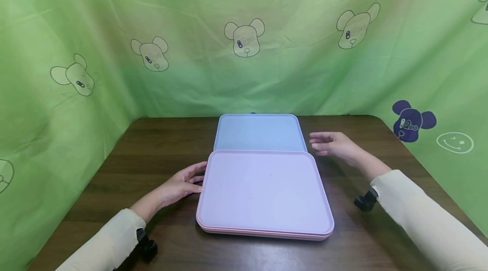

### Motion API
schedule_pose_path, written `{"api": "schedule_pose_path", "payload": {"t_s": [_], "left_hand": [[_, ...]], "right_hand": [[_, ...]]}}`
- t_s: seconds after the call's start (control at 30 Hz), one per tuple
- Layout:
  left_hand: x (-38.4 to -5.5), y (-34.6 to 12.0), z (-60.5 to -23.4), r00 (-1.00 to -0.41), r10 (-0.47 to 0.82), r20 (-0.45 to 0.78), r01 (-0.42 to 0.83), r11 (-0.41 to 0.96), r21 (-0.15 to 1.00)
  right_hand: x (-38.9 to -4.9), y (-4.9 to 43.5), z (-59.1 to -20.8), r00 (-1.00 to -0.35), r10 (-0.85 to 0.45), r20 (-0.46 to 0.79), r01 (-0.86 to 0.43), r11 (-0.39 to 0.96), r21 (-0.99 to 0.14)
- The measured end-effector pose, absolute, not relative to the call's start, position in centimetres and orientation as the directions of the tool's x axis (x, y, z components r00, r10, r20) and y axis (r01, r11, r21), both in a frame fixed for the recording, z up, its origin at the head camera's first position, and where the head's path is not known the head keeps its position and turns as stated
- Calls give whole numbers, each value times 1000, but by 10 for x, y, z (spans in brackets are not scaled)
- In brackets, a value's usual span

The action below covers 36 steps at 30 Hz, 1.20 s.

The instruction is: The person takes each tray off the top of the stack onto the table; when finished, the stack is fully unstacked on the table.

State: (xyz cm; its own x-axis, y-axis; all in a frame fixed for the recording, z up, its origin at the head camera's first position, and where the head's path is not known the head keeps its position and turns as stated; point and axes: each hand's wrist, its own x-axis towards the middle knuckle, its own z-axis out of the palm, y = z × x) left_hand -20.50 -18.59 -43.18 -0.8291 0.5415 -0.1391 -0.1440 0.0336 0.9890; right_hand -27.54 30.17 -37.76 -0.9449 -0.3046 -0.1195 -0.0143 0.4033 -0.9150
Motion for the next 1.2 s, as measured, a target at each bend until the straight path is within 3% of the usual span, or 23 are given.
{"api": "schedule_pose_path", "payload": {"t_s": [0.53,1.2], "left_hand": [[-204,-186,-433,-829,540,-147,-151,38,988],[-205,-187,-430,-816,565,-126,-138,22,990]], "right_hand": [[-225,302,-381,-963,-267,-14,-99,403,-910],[-184,288,-417,-989,-146,24,-70,319,-945]]}}
